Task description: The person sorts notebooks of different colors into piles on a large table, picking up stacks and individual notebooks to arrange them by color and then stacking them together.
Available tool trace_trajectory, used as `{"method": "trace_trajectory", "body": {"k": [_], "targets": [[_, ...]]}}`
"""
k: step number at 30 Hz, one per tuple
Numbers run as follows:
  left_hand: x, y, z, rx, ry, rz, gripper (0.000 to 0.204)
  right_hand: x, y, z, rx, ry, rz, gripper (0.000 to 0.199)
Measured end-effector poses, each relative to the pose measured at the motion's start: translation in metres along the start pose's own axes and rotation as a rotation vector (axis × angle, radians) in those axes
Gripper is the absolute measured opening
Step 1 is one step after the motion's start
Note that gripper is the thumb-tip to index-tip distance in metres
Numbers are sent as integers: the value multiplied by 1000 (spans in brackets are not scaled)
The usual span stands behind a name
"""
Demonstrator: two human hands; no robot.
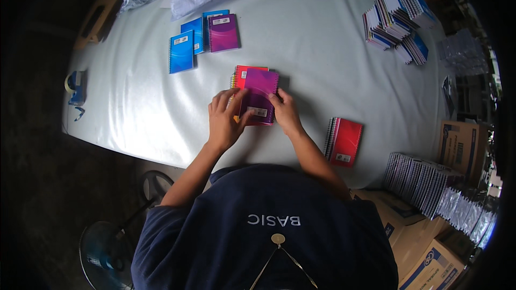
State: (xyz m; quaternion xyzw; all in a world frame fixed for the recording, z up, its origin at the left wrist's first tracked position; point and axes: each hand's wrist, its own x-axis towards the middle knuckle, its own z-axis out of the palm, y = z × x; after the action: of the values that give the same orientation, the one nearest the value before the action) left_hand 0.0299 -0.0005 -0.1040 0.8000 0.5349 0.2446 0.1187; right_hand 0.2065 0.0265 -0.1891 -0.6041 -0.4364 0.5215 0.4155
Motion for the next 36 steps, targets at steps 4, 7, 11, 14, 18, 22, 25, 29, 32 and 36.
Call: {"method": "trace_trajectory", "body": {"k": [4, 7, 11, 14, 18, 22, 25, 29, 32, 36], "targets": [[7, -22, 7, -225, 91, -338, 58, -15, -48, 0, 187, 179, -141, 26], [3, -35, 18, -685, 3, -661, 66, -28, -99, -10, 449, 58, -325, 16], [11, -41, 14, -923, 74, -895, 70, -14, -79, -24, -331, -128, -765, 19], [21, -36, 7, -812, -71, -807, 72, -6, -25, -25, 37, -99, -469, 27], [12, -14, 44, -242, -50, -726, 77, -14, -21, 5, 197, -38, 52, 55], [12, -11, 52, -186, -45, -671, 81, -17, -17, 2, 389, -200, -3, 71], [21, -15, 42, -731, -108, -814, 80, -13, -27, -9, 561, -286, 112, 61], [6, 31, 25, -1148, 166, -572, 74, -10, -62, -22, 612, -351, 92, 57], [0, 31, 12, -1128, 66, -449, 74, -26, -81, -33, 516, -410, -214, 73], [0, 3, 17, -984, -60, -170, 72, -35, -65, -32, 508, -375, -297, 80]]}}
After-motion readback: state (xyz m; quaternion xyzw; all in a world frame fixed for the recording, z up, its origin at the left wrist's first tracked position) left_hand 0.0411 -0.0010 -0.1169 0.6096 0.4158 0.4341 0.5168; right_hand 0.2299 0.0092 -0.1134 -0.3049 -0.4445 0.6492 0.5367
